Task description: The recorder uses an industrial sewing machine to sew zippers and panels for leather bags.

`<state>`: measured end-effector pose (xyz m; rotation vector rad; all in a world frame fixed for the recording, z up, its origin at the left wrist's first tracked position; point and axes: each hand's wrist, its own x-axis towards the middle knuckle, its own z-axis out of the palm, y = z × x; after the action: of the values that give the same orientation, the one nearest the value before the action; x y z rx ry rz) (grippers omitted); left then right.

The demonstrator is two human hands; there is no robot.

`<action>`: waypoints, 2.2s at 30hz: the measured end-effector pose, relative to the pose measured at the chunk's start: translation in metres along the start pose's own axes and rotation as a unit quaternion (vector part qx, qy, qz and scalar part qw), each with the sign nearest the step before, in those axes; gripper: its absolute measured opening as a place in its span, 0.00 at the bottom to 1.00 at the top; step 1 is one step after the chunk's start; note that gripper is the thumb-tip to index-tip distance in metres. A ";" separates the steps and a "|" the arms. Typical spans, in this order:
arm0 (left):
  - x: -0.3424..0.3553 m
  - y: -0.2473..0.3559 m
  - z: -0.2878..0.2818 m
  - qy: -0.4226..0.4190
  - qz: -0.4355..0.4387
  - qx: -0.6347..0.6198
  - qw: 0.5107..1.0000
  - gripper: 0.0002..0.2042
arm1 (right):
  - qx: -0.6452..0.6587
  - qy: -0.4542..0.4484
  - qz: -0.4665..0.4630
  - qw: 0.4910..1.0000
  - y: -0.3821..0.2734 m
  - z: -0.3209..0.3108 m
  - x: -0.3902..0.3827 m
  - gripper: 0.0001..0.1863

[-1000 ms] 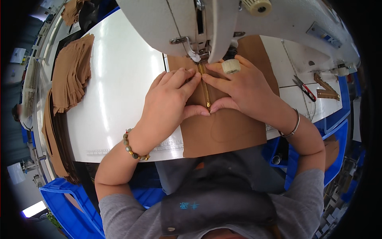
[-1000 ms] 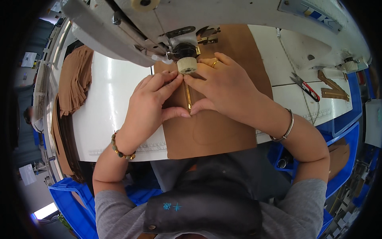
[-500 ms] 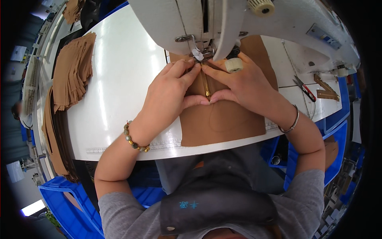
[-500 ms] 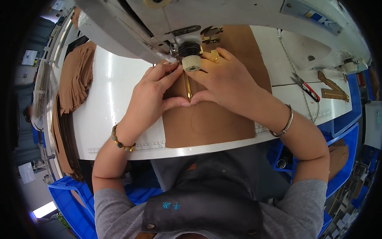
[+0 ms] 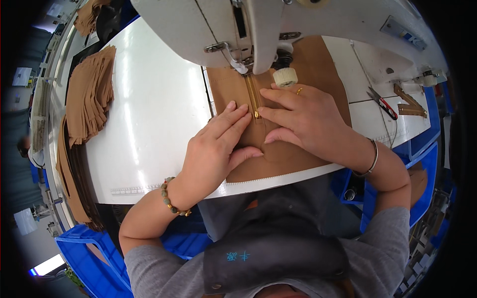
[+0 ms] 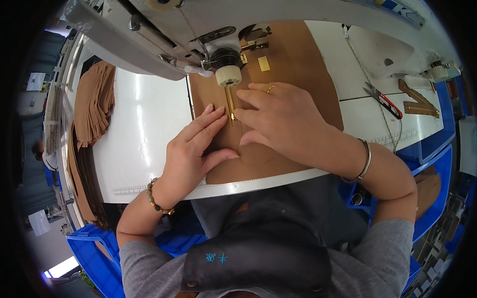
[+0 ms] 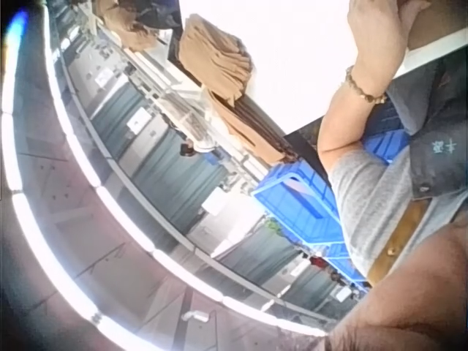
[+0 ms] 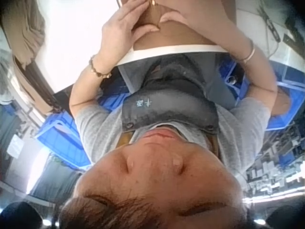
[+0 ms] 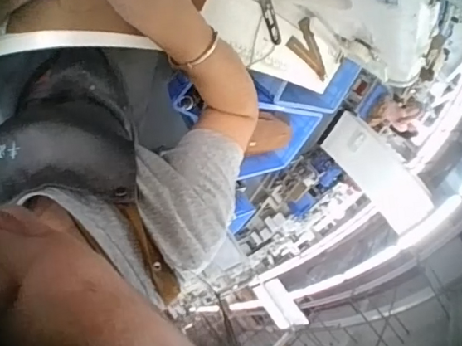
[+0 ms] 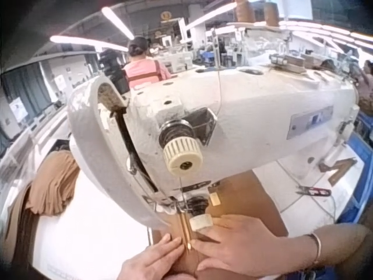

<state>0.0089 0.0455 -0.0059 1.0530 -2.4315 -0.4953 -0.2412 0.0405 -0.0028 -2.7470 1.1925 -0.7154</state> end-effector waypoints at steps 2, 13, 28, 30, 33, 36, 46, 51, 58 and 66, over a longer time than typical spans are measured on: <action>0.001 0.000 0.000 0.001 0.003 0.004 1.000 0.33 | -0.002 -0.006 -0.002 1.000 0.000 0.000 0.000 0.25; 0.005 -0.001 -0.003 0.004 0.049 0.058 0.997 0.31 | 0.025 -0.036 0.012 0.999 -0.003 -0.003 0.001 0.27; 0.004 0.004 -0.002 -0.009 0.052 0.085 0.995 0.32 | 0.011 -0.030 0.000 0.999 -0.002 -0.002 -0.005 0.30; 0.005 0.006 -0.004 -0.020 0.048 0.105 0.993 0.32 | -0.002 -0.028 -0.006 1.000 -0.004 -0.003 -0.008 0.31; 0.005 0.008 -0.006 -0.031 0.044 0.135 0.989 0.33 | -0.016 -0.039 -0.012 0.999 -0.004 -0.003 -0.010 0.32; 0.009 0.005 -0.006 -0.027 0.052 0.149 0.987 0.33 | -0.013 -0.036 -0.013 0.999 -0.001 -0.002 -0.009 0.33; 0.034 -0.020 -0.006 -0.004 0.053 0.145 0.988 0.33 | -0.020 -0.048 0.020 0.998 0.015 0.002 0.017 0.33; 0.043 -0.029 -0.006 0.017 0.057 0.139 0.989 0.32 | -0.015 -0.034 0.036 0.999 0.020 0.005 0.020 0.33; 0.040 -0.028 -0.003 0.032 0.051 0.131 0.989 0.29 | -0.006 -0.034 0.040 0.999 0.025 0.010 0.019 0.33; 0.040 -0.026 -0.005 0.049 0.052 0.141 0.987 0.27 | -0.007 -0.024 0.025 0.999 0.028 0.011 0.020 0.34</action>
<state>0.0021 -0.0021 -0.0039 1.0251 -2.5012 -0.0634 -0.2433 0.0057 -0.0116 -2.7185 1.2557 -0.6335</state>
